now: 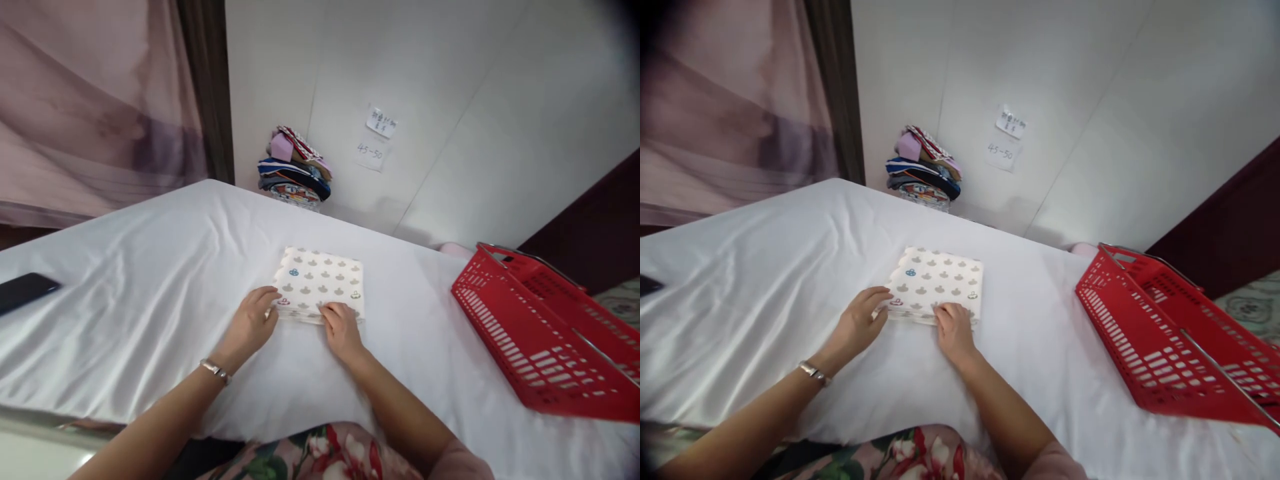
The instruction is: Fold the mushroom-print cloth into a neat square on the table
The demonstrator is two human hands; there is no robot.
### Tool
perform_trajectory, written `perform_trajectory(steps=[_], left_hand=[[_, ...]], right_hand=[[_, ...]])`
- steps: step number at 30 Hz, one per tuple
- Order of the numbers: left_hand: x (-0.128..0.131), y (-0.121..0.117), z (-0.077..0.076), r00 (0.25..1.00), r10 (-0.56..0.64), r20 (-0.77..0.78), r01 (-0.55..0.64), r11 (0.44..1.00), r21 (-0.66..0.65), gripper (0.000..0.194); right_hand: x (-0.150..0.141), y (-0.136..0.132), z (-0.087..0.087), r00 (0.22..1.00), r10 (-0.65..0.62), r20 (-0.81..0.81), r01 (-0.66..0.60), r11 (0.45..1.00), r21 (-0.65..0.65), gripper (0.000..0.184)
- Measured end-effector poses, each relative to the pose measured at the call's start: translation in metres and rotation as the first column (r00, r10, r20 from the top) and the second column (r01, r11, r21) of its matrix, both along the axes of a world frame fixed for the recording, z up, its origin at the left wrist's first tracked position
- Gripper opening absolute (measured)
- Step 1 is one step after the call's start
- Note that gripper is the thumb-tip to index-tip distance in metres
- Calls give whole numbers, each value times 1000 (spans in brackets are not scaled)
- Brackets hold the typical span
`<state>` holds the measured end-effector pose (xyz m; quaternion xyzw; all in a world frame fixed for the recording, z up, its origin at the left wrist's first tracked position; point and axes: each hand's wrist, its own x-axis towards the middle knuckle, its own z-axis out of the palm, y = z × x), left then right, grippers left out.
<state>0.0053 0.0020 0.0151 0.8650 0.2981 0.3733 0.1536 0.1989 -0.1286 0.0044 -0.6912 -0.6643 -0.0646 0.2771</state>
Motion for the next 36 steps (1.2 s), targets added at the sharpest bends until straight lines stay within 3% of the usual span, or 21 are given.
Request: perform_trajectory(steps=[4, 7, 10, 13, 15, 17, 22, 28, 30, 32, 34, 36], left_hand=[[10, 0, 2, 982, -102, -160, 115, 990, 76, 21], [12, 4, -4, 976, -101, -192, 113, 992, 50, 21], [11, 7, -11, 979, -92, -183, 103, 993, 49, 21], [11, 8, -14, 978, -87, -189, 100, 993, 60, 23], [10, 7, -14, 976, -87, -201, 102, 993, 63, 24], [10, 6, -13, 974, -89, -210, 105, 992, 66, 24], [10, 6, -13, 973, -90, -214, 107, 992, 69, 23], [9, 3, -10, 977, -91, -195, 105, 993, 60, 22], [9, 3, -6, 975, -99, -200, 109, 993, 44, 20], [10, 3, 1, 972, -99, -211, 104, 995, 9, 20], [12, 4, 8, 969, -93, -229, 88, 996, -33, 24], [15, 6, 12, 967, -76, -245, 65, 997, -53, 29]], right_hand=[[24, -12, 12, 992, 5, -127, 10, 993, 120, 31], [57, -28, 19, 915, -164, -368, 254, 944, 209, 26], [79, -44, 18, 663, -328, -674, 445, 896, 2, 27], [80, -52, 15, 403, -416, -815, 421, 875, -239, 33], [75, -52, 13, 317, -431, -845, 369, 877, -309, 38], [70, -49, 11, 289, -445, -848, 332, 877, -347, 43], [68, -36, 7, 338, -483, -808, 292, 870, -398, 45], [69, -36, 1, 282, -491, -825, 232, 869, -438, 35], [70, -39, 1, 390, -504, -771, 244, 864, -441, 34], [70, -40, 4, 569, -526, -632, 313, 849, -426, 32], [69, -38, 9, 736, -508, -448, 397, 859, -323, 25], [63, -34, 15, 855, -429, -290, 401, 903, -155, 27]])
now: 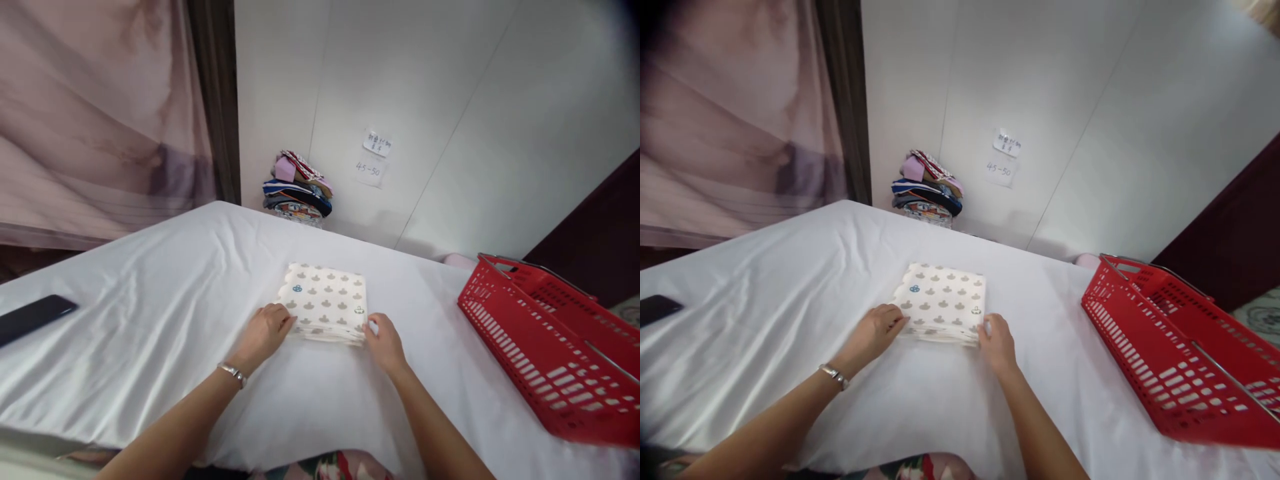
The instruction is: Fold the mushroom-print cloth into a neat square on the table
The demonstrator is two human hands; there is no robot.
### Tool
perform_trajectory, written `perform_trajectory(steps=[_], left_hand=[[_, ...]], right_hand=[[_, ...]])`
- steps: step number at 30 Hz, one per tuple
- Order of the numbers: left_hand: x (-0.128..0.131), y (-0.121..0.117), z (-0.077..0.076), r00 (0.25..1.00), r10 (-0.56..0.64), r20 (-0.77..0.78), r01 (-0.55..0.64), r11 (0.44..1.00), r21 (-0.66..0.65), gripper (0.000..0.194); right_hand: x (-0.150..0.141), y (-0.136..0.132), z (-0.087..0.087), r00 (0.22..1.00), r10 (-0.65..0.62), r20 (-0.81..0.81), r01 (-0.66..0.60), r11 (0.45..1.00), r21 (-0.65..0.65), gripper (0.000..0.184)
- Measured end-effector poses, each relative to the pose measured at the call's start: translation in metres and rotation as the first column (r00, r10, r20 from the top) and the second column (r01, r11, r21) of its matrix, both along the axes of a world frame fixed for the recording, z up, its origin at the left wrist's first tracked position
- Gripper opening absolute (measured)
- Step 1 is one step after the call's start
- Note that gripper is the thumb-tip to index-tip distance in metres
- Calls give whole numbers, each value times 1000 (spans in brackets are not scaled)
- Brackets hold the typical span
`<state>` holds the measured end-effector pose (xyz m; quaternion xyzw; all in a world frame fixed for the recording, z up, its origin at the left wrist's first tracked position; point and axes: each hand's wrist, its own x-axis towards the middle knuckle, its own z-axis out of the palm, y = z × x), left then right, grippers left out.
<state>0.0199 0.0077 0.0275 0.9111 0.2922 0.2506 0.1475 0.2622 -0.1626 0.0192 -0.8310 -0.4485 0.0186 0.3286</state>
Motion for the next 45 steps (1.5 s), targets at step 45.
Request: perform_trajectory(steps=[45], left_hand=[[67, 51, 6, 950, 80, -302, -59, 995, 78, 38]], right_hand=[[31, 150, -15, 944, 234, 234, -112, 892, -438, 70]])
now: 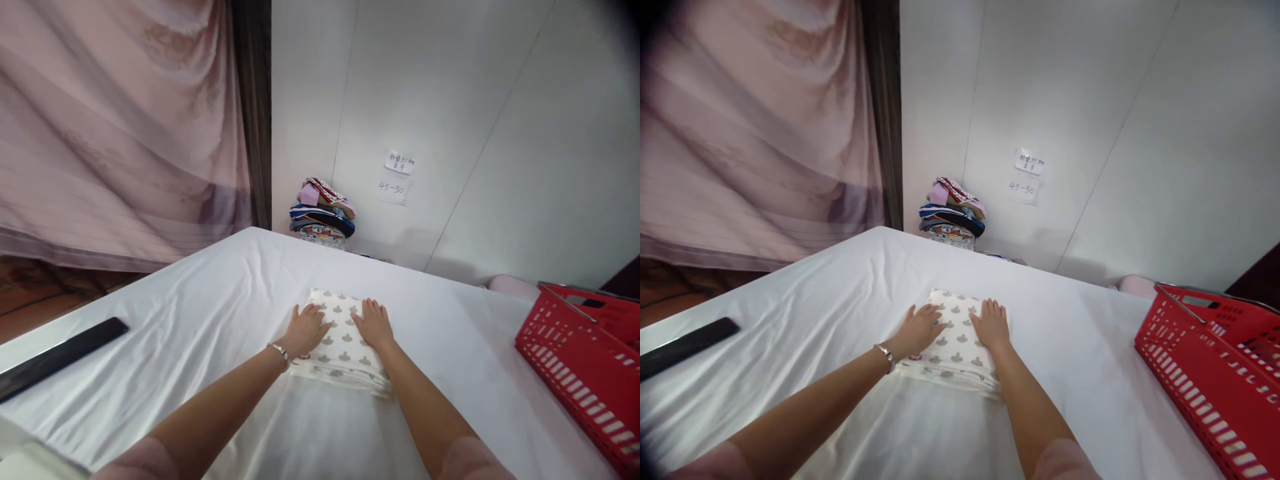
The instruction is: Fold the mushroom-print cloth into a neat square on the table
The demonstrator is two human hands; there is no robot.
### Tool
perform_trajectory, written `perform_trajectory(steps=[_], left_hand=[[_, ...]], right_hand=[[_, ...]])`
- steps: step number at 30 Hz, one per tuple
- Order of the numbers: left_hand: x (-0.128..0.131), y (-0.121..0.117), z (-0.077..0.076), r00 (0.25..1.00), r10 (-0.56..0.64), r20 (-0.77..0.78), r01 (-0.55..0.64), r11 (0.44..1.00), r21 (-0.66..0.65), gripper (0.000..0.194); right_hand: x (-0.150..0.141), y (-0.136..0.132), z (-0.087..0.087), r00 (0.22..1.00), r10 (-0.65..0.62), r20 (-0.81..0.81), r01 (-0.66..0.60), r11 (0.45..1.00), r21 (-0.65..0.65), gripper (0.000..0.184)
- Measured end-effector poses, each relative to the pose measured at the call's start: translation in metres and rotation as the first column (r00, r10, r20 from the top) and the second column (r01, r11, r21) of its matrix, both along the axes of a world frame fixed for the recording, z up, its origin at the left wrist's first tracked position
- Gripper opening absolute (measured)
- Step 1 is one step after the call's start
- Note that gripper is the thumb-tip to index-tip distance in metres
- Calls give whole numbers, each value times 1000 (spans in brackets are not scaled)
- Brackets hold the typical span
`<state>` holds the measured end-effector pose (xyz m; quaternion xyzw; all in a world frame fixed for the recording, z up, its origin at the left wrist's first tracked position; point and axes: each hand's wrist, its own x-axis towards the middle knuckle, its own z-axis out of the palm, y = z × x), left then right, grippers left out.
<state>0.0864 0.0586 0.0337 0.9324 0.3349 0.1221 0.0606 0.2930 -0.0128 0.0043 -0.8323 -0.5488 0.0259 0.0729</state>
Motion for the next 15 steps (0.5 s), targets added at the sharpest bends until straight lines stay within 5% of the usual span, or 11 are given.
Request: perform_trajectory(steps=[3, 6, 10, 13, 15], left_hand=[[29, 16, 4, 997, -36, 75, 26, 992, 127, 47], [46, 33, -11, 1000, 27, -6, -26, 999, 30, 57], [47, 43, -35, 998, 61, -31, -62, 998, -22, 62], [45, 42, -37, 998, 55, -19, -55, 998, -11, 61], [44, 40, -33, 999, 51, -10, -51, 999, -6, 59]], right_hand=[[-2, 1, -1, 1000, -4, 23, 4, 1000, 28, 68], [-1, -2, -3, 999, 15, 35, -17, 999, 47, 66], [1, -1, 4, 999, 34, 14, -34, 999, 15, 67], [-6, 11, 20, 999, -1, -36, 0, 999, -40, 65], [-16, 21, 29, 1000, 26, -15, -26, 999, 35, 63]])
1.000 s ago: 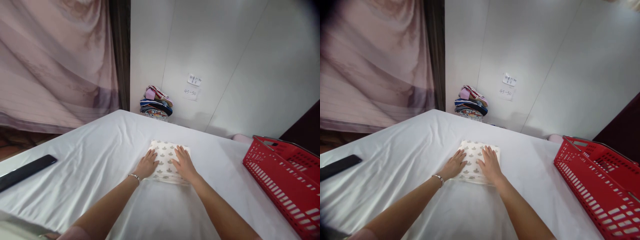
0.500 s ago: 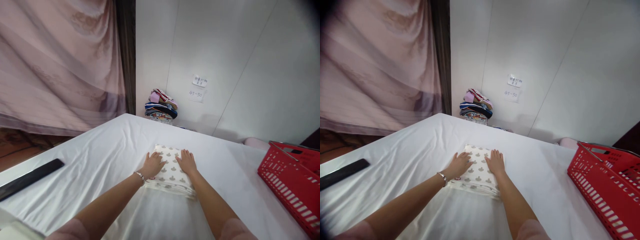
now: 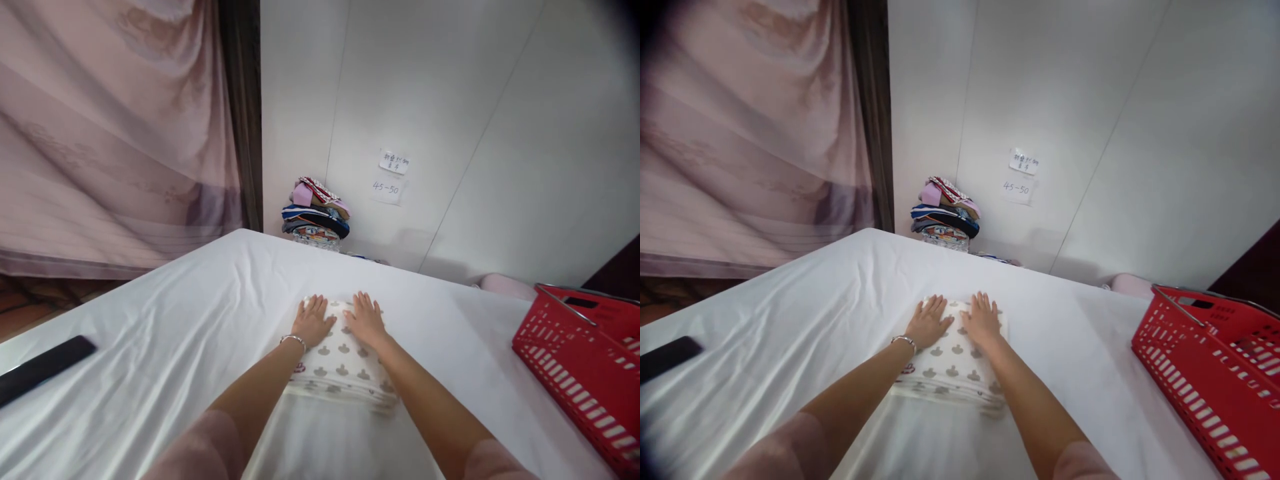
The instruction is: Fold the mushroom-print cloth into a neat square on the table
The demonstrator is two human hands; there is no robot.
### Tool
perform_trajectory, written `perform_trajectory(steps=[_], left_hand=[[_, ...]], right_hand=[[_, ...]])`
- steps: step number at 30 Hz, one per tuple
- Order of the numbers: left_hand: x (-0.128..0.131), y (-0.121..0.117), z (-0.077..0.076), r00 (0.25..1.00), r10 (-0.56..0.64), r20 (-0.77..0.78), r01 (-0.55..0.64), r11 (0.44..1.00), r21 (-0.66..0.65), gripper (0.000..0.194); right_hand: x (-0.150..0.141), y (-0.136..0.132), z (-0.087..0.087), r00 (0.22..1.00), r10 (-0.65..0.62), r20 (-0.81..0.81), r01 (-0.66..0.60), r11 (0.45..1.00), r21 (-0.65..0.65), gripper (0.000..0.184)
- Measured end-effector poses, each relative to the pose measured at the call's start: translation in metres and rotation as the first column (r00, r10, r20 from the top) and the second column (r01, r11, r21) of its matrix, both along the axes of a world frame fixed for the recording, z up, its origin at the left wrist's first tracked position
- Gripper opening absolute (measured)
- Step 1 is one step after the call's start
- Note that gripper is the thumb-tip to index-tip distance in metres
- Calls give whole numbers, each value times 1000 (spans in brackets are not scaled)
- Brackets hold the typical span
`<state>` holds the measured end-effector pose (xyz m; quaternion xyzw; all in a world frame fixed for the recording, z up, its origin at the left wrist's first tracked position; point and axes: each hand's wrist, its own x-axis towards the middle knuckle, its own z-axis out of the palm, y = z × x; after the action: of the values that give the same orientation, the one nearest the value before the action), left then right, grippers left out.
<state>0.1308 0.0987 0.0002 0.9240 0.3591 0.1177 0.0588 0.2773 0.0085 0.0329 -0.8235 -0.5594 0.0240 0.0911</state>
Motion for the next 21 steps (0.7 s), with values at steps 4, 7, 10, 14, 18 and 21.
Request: perform_trajectory(steps=[4, 7, 10, 14, 18, 21], left_hand=[[0, -1, 3, 1000, 2, -3, -2, 1000, 12, 55], [-1, 0, 0, 1000, -1, -7, 1, 1000, 29, 53], [-1, 2, -3, 1000, -7, -19, 8, 999, 41, 53], [-1, 2, -1, 999, 2, -38, 0, 999, 43, 54], [0, 0, 2, 1000, 12, -26, -11, 1000, 23, 54], [0, -1, 2, 1000, 14, -14, -13, 1000, 11, 54]], right_hand=[[-18, 13, -5, 991, 133, 0, -132, 988, 82, 61], [-22, 13, -22, 989, 139, -47, -137, 990, 40, 61], [-22, 13, -30, 990, 134, -45, -132, 990, 42, 62], [-20, 18, -16, 986, 136, -94, -139, 990, -19, 61], [-6, 9, 3, 989, 74, -129, -87, 992, -92, 62], [11, -13, -2, 999, -33, -35, 33, 999, 2, 64]])
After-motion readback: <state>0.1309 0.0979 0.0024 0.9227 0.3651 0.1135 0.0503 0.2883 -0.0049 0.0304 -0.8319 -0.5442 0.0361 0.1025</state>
